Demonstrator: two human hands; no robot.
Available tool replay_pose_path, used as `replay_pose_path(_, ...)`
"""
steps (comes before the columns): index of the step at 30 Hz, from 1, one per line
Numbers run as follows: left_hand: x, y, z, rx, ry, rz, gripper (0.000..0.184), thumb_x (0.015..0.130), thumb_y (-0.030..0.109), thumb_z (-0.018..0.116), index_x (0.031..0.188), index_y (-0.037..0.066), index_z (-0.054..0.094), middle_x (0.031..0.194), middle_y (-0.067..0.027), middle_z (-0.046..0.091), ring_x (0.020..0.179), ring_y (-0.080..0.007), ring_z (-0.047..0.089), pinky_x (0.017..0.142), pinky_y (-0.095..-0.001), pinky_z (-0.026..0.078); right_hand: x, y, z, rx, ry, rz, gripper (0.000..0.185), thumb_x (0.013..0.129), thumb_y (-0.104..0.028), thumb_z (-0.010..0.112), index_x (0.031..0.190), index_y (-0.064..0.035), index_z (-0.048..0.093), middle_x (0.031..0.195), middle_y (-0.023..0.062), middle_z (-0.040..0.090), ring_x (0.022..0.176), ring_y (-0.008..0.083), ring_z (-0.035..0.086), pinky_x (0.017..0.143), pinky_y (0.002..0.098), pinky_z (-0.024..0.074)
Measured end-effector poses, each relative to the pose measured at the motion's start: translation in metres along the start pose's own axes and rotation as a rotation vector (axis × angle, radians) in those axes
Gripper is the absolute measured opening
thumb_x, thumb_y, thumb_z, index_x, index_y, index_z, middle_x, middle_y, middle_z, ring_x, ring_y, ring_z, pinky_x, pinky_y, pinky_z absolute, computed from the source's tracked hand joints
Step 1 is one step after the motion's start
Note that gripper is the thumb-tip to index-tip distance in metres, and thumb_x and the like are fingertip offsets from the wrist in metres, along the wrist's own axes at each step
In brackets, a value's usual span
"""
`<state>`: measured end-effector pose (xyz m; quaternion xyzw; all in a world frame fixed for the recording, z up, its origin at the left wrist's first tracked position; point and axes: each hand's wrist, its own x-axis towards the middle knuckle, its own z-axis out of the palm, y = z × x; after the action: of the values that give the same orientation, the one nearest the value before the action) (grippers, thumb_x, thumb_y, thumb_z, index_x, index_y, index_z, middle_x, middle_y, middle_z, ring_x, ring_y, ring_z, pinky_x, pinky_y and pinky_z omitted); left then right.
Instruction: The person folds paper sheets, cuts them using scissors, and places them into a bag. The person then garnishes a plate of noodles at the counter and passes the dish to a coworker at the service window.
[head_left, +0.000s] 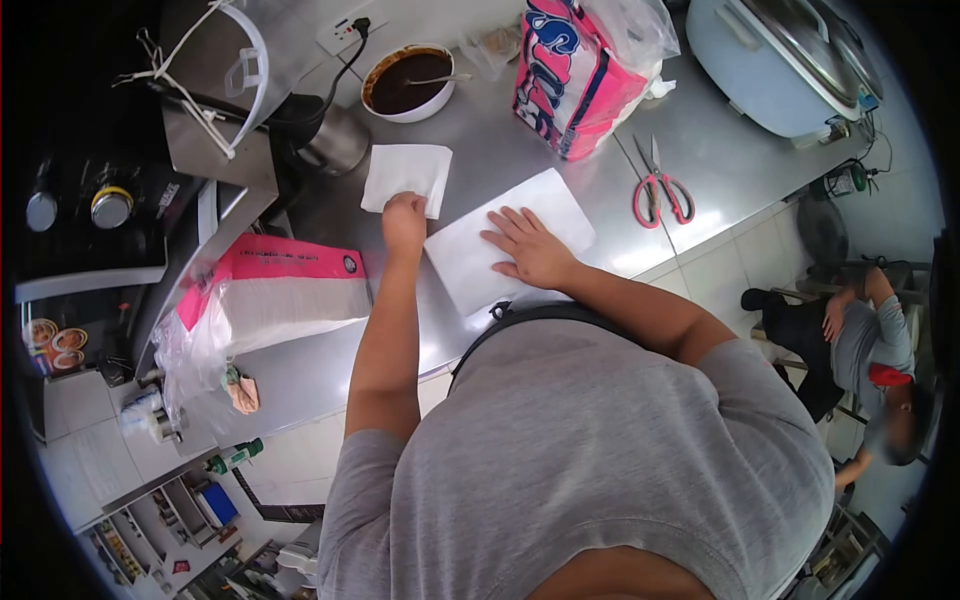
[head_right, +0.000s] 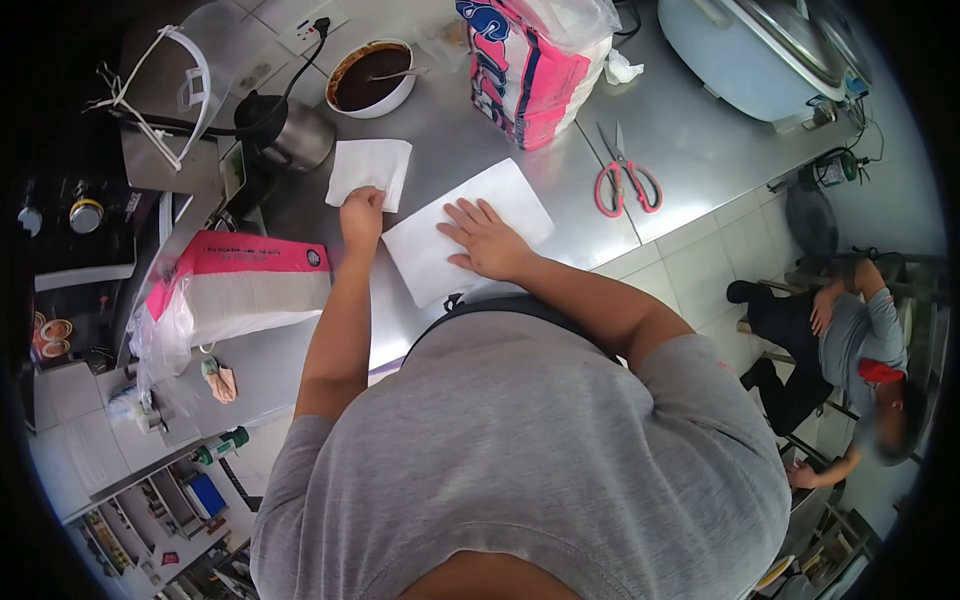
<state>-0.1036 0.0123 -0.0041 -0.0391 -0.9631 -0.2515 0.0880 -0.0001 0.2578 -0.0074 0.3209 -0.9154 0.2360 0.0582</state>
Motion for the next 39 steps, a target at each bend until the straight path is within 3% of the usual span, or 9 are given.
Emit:
replay_pose_path(4, 0.008, -0.005, -0.001, -0.069, 0.028, -0.037, 0.014, 0.079, 0.015, 0.067, 0.076, 0.001, 0.066, 0.08, -0.0138, 0.065, 0.077, -0.0316, 0.062, 0.075, -0.0397, 0.049, 0.002, 0.001, 0.0, -0.012, -0.004, -0.004, 0.054, 0.087, -0.041, 0.057, 0.131, -0.0098, 0.048, 0.142, 0.0166, 0.038, 0.134, 0.034, 0.031, 0.111, 0.0494, 0.0226)
replay_pose_path(10, 0.013, -0.012, -0.01, -0.23, -0.081, -0.065, 0.011, 0.078, 0.011, 0.068, 0.081, 0.001, 0.068, 0.083, -0.0151, 0.067, 0.076, -0.0262, 0.065, 0.073, -0.0336, 0.05, 0.003, 0.003, 0.001, -0.005, -0.009, -0.011, 0.054, 0.087, -0.04, 0.057, 0.132, -0.0096, 0.048, 0.141, 0.017, 0.038, 0.133, 0.0342, 0.032, 0.11, 0.0503, 0.0231)
replay_pose_path(13, 0.019, -0.014, -0.006, -0.343, -0.091, -0.264, 0.012, 0.079, 0.009, 0.067, 0.087, 0.0, 0.069, 0.087, -0.0134, 0.069, 0.076, -0.02, 0.066, 0.072, -0.0288, 0.05, 0.004, 0.003, 0.002, -0.007, -0.004, -0.01, 0.055, 0.087, -0.04, 0.057, 0.132, -0.0098, 0.047, 0.141, 0.0169, 0.038, 0.133, 0.0342, 0.032, 0.11, 0.0503, 0.0234)
replay_pose_path(16, 0.019, -0.017, 0.0, -0.752, -0.097, -0.333, 0.02, 0.081, 0.009, 0.068, 0.097, -0.002, 0.069, 0.09, -0.01, 0.07, 0.079, -0.0152, 0.065, 0.074, -0.026, 0.05, 0.003, 0.004, 0.001, 0.008, -0.008, -0.008, 0.055, 0.087, -0.04, 0.057, 0.132, -0.01, 0.047, 0.141, 0.0169, 0.038, 0.133, 0.0343, 0.032, 0.11, 0.0505, 0.0235)
replay_pose_path(19, 0.014, -0.007, -0.009, -0.785, -0.177, -0.335, 0.026, 0.083, 0.002, 0.066, 0.108, -0.006, 0.065, 0.096, -0.0073, 0.068, 0.083, -0.0132, 0.063, 0.077, -0.0235, 0.049, 0.003, 0.003, 0.002, 0.001, -0.015, -0.005, 0.055, 0.087, -0.04, 0.057, 0.132, -0.01, 0.047, 0.141, 0.0169, 0.038, 0.133, 0.0343, 0.032, 0.11, 0.0507, 0.0236)
replay_pose_path(25, 0.019, -0.012, -0.007, -0.459, -0.205, -0.31, 0.027, 0.084, 0.009, 0.069, 0.105, -0.007, 0.066, 0.088, -0.0068, 0.068, 0.081, -0.0117, 0.063, 0.073, -0.0224, 0.048, 0.003, 0.004, 0.002, 0.0, -0.015, -0.004, 0.055, 0.088, -0.041, 0.056, 0.132, -0.01, 0.047, 0.142, 0.0167, 0.038, 0.133, 0.0343, 0.032, 0.11, 0.0507, 0.0232)
replay_pose_path(31, 0.021, -0.018, -0.002, -0.665, -0.172, -0.397, 0.024, 0.084, 0.016, 0.067, 0.098, -0.004, 0.068, 0.077, -0.008, 0.068, 0.07, -0.0114, 0.062, 0.067, -0.0246, 0.048, 0.003, 0.003, 0.001, 0.006, -0.016, -0.001, 0.055, 0.088, -0.041, 0.056, 0.132, -0.0101, 0.047, 0.142, 0.0167, 0.038, 0.134, 0.0343, 0.032, 0.11, 0.0501, 0.0226)
replay_pose_path(34, 0.024, -0.015, -0.007, -0.638, -0.233, -0.416, 0.022, 0.087, 0.014, 0.066, 0.098, -0.006, 0.066, 0.082, -0.0051, 0.066, 0.073, -0.0121, 0.062, 0.069, -0.0212, 0.048, 0.003, 0.003, 0.002, 0.007, -0.02, 0.001, 0.055, 0.088, -0.041, 0.056, 0.133, -0.0102, 0.047, 0.142, 0.0167, 0.038, 0.134, 0.0342, 0.031, 0.111, 0.0498, 0.0222)
replay_pose_path(39, 0.026, -0.01, -0.009, -0.818, -0.257, -0.546, 0.015, 0.087, 0.013, 0.065, 0.091, -0.001, 0.065, 0.083, -0.0041, 0.062, 0.075, -0.0133, 0.06, 0.072, -0.024, 0.053, 0.002, 0.004, 0.003, 0.007, -0.019, 0.003, 0.056, 0.088, -0.041, 0.056, 0.133, -0.0103, 0.047, 0.143, 0.0166, 0.037, 0.134, 0.034, 0.031, 0.111, 0.0497, 0.0217)
